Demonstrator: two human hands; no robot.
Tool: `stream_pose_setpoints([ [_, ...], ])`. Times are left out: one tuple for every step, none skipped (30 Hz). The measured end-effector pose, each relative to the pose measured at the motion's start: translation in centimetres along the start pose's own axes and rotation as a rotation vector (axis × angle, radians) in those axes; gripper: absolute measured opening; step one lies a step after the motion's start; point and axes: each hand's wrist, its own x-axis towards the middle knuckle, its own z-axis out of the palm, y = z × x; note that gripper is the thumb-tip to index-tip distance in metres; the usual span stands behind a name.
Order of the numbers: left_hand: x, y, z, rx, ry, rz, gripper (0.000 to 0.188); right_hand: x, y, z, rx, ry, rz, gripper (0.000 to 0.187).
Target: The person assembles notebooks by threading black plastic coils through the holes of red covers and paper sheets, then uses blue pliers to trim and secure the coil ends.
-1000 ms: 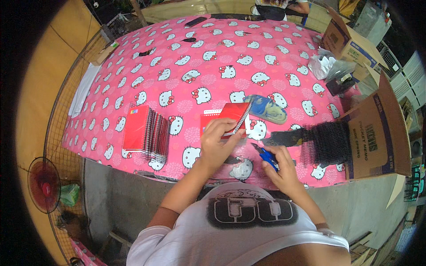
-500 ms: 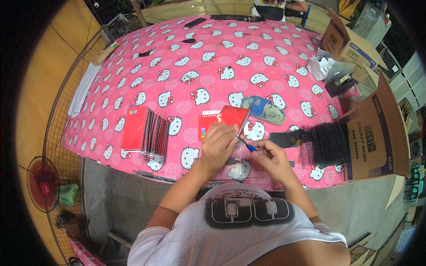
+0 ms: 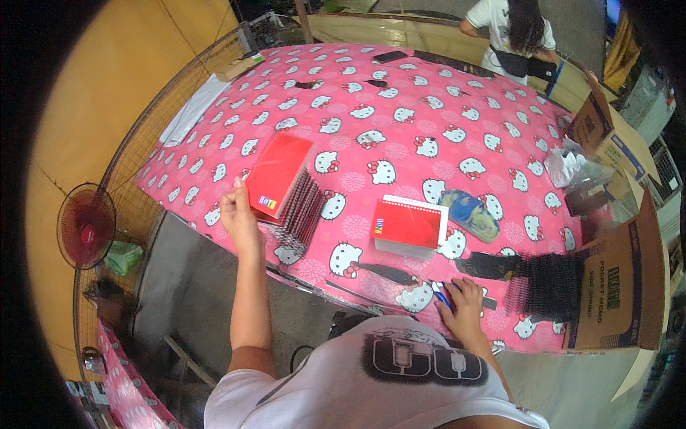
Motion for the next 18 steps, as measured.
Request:
stream_pose_setpoints([
  [0.5, -0.8, -2.0, 0.128, 0.080, -0.047, 0.025, -0.6, -0.1, 0.0, 0.076, 0.016, 0.036, 0.030],
  [0.8, -2.5, -4.1, 0.263, 0.105, 0.044, 0.027, -0.9, -0.1, -0.4, 0.156, 0.033, 0.067, 0.028],
  [1.0, -4.1, -5.9, 0.402, 0.135, 0.139, 0.029, -1.3, 0.1, -0.9, 0.242, 0.049, 0.094, 0.026],
  [1.1, -5.0, -7.0, 0.417, 0.153, 0.160, 0.024, -2.3, 0.5, -2.0, 0.288, -0.014, 0.141, 0.024],
  [1.2, -5.1, -6.6, 0.337, 0.145, 0.138, 0.022, -3.8, 1.0, -3.5, 0.319, -0.076, 0.204, 0.022],
  [0.9, -5.1, -6.0, 0.258, 0.135, 0.116, 0.021, -5.0, 0.9, -5.7, 0.366, -0.240, 0.439, 0.020],
  [0.7, -5.0, -5.6, 0.177, 0.125, 0.094, 0.020, -6.8, 1.2, -7.1, 0.405, -0.406, 0.673, 0.025],
  [0.7, -4.7, -5.1, 0.177, 0.068, 0.011, 0.019, -11.9, 3.9, -5.9, 0.513, -0.398, 0.704, 0.029],
  [0.6, -4.6, -5.2, 0.192, 0.059, 0.046, 0.019, -13.9, 4.5, -6.7, 0.577, -0.500, 0.743, 0.030],
  [0.7, -4.6, -4.4, 0.198, 0.032, 0.075, 0.020, -20.1, 7.2, -5.1, 0.461, -0.583, 0.884, 0.028],
  [0.7, -4.7, -3.9, 0.209, 0.007, 0.102, 0.021, -26.2, 10.1, -3.3, 0.346, -0.685, 1.014, 0.026],
  [0.9, -4.7, -3.9, 0.254, -0.011, 0.116, 0.022, -34.9, 14.8, -0.5, 0.163, -0.701, 0.711, 0.023],
  [1.4, -4.6, -5.5, 0.308, -0.008, 0.120, 0.023, -42.1, 19.5, 1.5, -0.062, -0.676, 0.400, 0.020],
  [1.4, -5.3, -5.3, 0.351, -0.050, 0.150, 0.025, -41.7, 17.3, 1.5, 0.303, -0.553, 1.134, 0.020],
  [1.3, -5.1, -5.2, 0.439, -0.024, 0.163, 0.026, -40.4, 16.6, 1.9, 0.538, -0.315, 1.526, 0.020],
  [1.3, -4.3, -4.6, 0.528, -0.009, 0.170, 0.026, -40.0, 16.6, 2.6, 0.689, -0.135, 1.695, 0.019],
  [1.2, -3.6, -3.9, 0.412, 0.011, 0.162, 0.026, -39.4, 17.0, 3.3, 0.800, -0.003, 1.761, 0.019],
  [0.8, -2.1, -4.0, 0.308, 0.053, 0.165, 0.026, -38.2, 17.9, 4.5, 0.912, 0.094, 1.803, 0.018],
])
